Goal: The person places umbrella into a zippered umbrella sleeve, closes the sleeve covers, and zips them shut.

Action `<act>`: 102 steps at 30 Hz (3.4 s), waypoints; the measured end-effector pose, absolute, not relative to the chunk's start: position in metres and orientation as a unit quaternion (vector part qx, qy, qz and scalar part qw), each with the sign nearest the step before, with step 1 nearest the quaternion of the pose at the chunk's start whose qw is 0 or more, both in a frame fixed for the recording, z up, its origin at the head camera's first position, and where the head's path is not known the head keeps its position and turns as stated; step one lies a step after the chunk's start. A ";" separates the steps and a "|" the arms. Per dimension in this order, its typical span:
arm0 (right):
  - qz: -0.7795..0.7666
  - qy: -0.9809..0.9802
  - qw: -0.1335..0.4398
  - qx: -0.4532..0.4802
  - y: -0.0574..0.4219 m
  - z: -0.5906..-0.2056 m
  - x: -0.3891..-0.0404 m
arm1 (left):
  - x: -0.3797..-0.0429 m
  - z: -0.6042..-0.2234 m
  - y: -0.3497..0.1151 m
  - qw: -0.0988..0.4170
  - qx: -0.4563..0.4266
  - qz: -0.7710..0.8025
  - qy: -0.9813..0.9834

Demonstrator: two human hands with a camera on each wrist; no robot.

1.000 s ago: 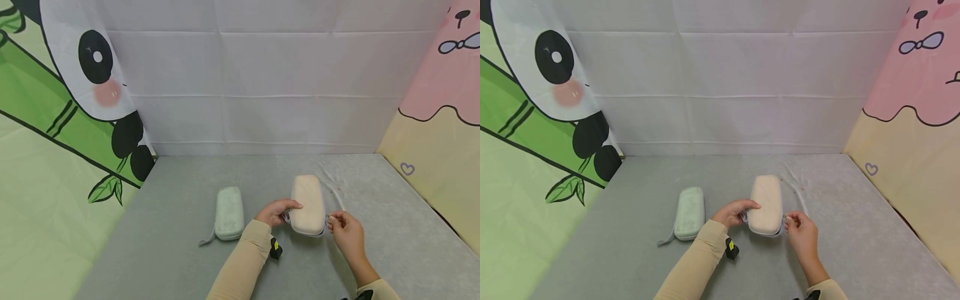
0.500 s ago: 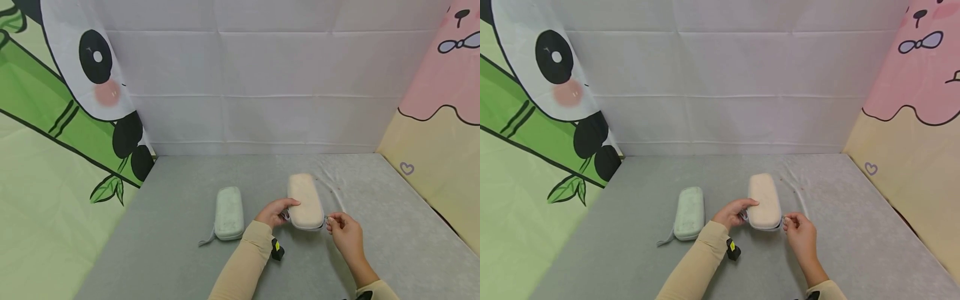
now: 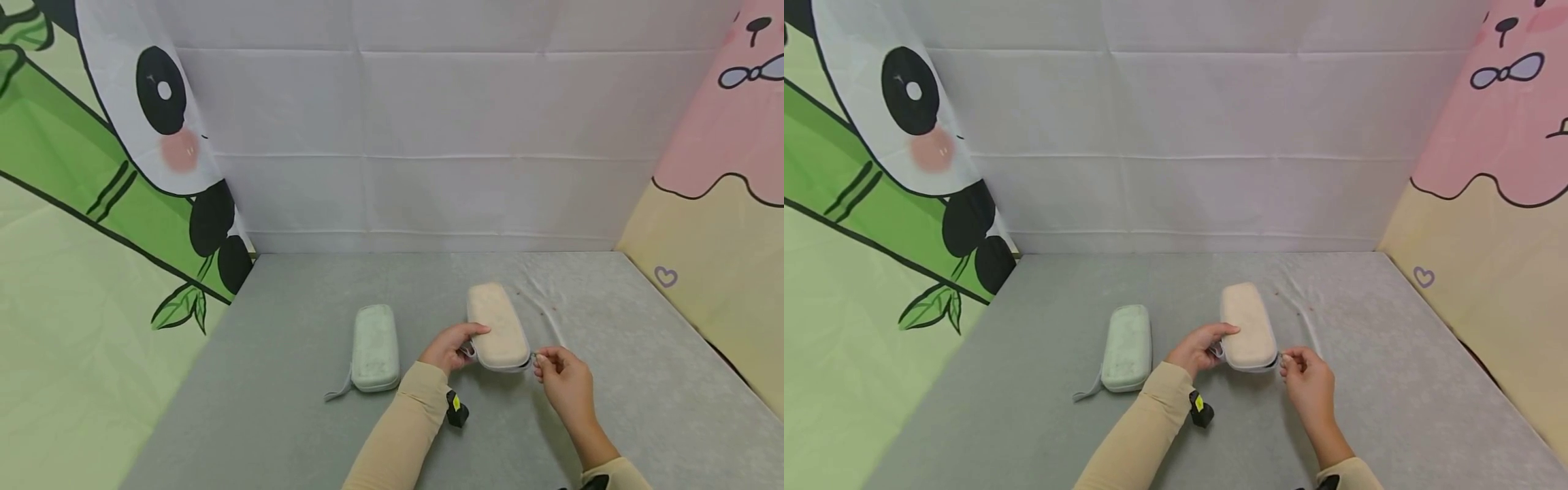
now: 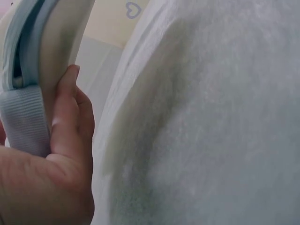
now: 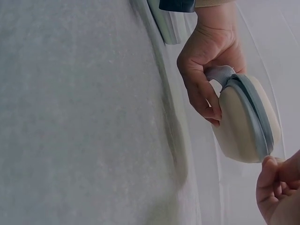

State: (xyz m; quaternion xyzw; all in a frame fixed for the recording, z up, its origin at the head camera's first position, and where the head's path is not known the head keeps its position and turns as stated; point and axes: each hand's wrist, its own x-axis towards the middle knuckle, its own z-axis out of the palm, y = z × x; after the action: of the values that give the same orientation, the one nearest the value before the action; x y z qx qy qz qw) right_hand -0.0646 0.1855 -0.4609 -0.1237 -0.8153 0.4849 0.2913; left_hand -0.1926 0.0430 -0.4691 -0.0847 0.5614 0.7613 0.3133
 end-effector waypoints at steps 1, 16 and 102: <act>0.484 -0.816 0.292 -0.123 0.185 -0.461 -0.064 | -0.193 -0.469 0.043 0.314 -0.086 0.766 0.555; 0.486 -0.816 0.278 -0.143 0.183 -0.454 -0.063 | -0.192 -0.466 0.048 0.312 -0.108 0.799 0.502; 0.521 -0.779 0.330 -0.114 0.181 -0.459 -0.089 | -0.177 -0.454 0.100 0.169 -0.201 0.871 0.414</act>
State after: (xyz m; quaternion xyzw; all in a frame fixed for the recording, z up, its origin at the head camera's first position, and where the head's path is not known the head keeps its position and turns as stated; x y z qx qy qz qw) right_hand -0.0889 0.1813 -0.4585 -0.1137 -0.7789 0.5207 0.3304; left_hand -0.1772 0.0999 -0.4537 -0.2008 0.4144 0.8715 0.1688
